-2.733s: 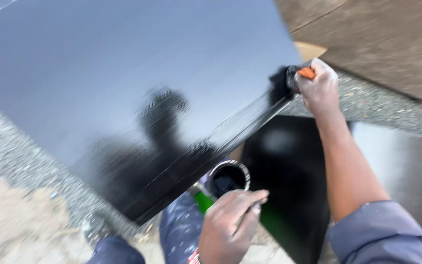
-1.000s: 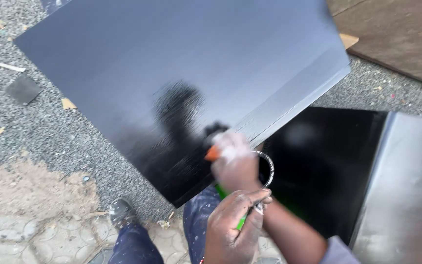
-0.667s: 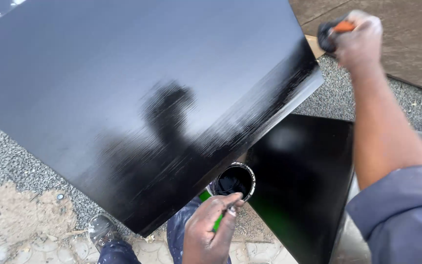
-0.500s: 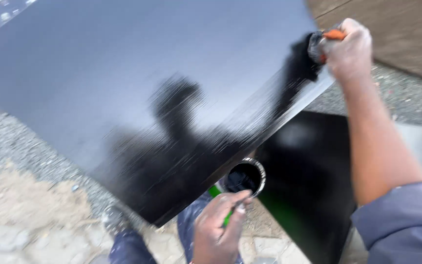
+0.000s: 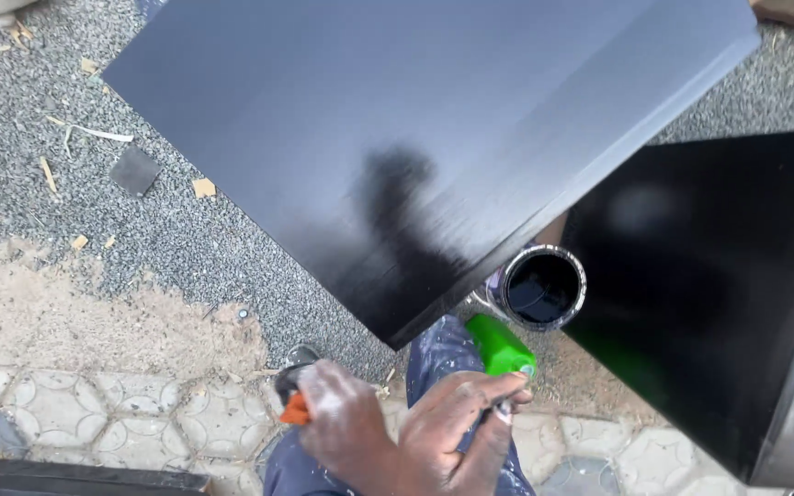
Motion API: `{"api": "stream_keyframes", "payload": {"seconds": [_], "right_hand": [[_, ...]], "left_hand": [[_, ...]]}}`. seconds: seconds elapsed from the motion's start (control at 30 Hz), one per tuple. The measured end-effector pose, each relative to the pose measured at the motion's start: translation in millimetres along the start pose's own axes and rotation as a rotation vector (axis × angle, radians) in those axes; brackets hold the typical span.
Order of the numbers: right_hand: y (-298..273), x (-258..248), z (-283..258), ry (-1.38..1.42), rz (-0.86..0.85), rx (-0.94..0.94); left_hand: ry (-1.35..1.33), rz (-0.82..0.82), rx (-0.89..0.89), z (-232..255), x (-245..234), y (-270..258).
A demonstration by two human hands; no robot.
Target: Painting furniture panels with black paint using a sponge.
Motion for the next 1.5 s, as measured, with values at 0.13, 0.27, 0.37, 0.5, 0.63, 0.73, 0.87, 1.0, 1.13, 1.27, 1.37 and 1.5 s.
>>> {"api": "stream_keyframes", "payload": {"seconds": [0.13, 0.27, 0.37, 0.5, 0.63, 0.73, 0.87, 1.0, 1.13, 1.27, 1.37, 1.5], "right_hand": [[-52, -78, 74, -0.097, 0.214, 0.077], [-123, -210, 174, -0.187, 0.526, 0.292], [-147, -278, 276, -0.165, 0.673, 0.525], [-136, -305, 394, -0.128, 0.625, 0.632], [-113, -299, 477, -0.198, 0.567, 0.804], [-96, -296, 508, -0.284, 0.515, 0.783], [-93, -293, 528, -0.296, 0.484, 0.824], [-93, -293, 536, -0.251, 0.502, 0.863], [-89, -301, 534, -0.229, 0.525, 0.763], [-123, -294, 574, 0.545, 0.699, 1.258], [-135, -288, 582, 0.909, 0.709, 1.345], [-142, -280, 580, 1.092, 0.665, 1.375]], "left_hand": [[-0.035, -0.146, -0.098, -28, 11, -28], [0.132, -0.279, -0.176, -61, 47, -25], [0.257, -0.391, -0.302, -117, 89, 0], [0.379, -0.456, -0.398, -199, 130, 19], [0.449, -0.452, -0.469, -243, 152, 19], [0.467, -0.476, -0.528, -253, 163, 13], [0.456, -0.483, -0.545, -257, 171, 8], [0.439, -0.473, -0.584, -261, 170, 3], [0.400, -0.444, -0.592, -263, 166, 0], [0.394, -0.418, -0.620, -264, 158, -3], [0.374, -0.400, -0.655, -265, 153, -3], [0.354, -0.394, -0.680, -266, 151, -5]]}}
Point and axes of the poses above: each hand's wrist, its own y-axis towards the middle knuckle, its own x-axis out of the palm, z = x × y, the point moved 7 cm from there along y, towards the middle knuckle, and after that the axes turned 14 degrees about y, right-handed, at the moved point
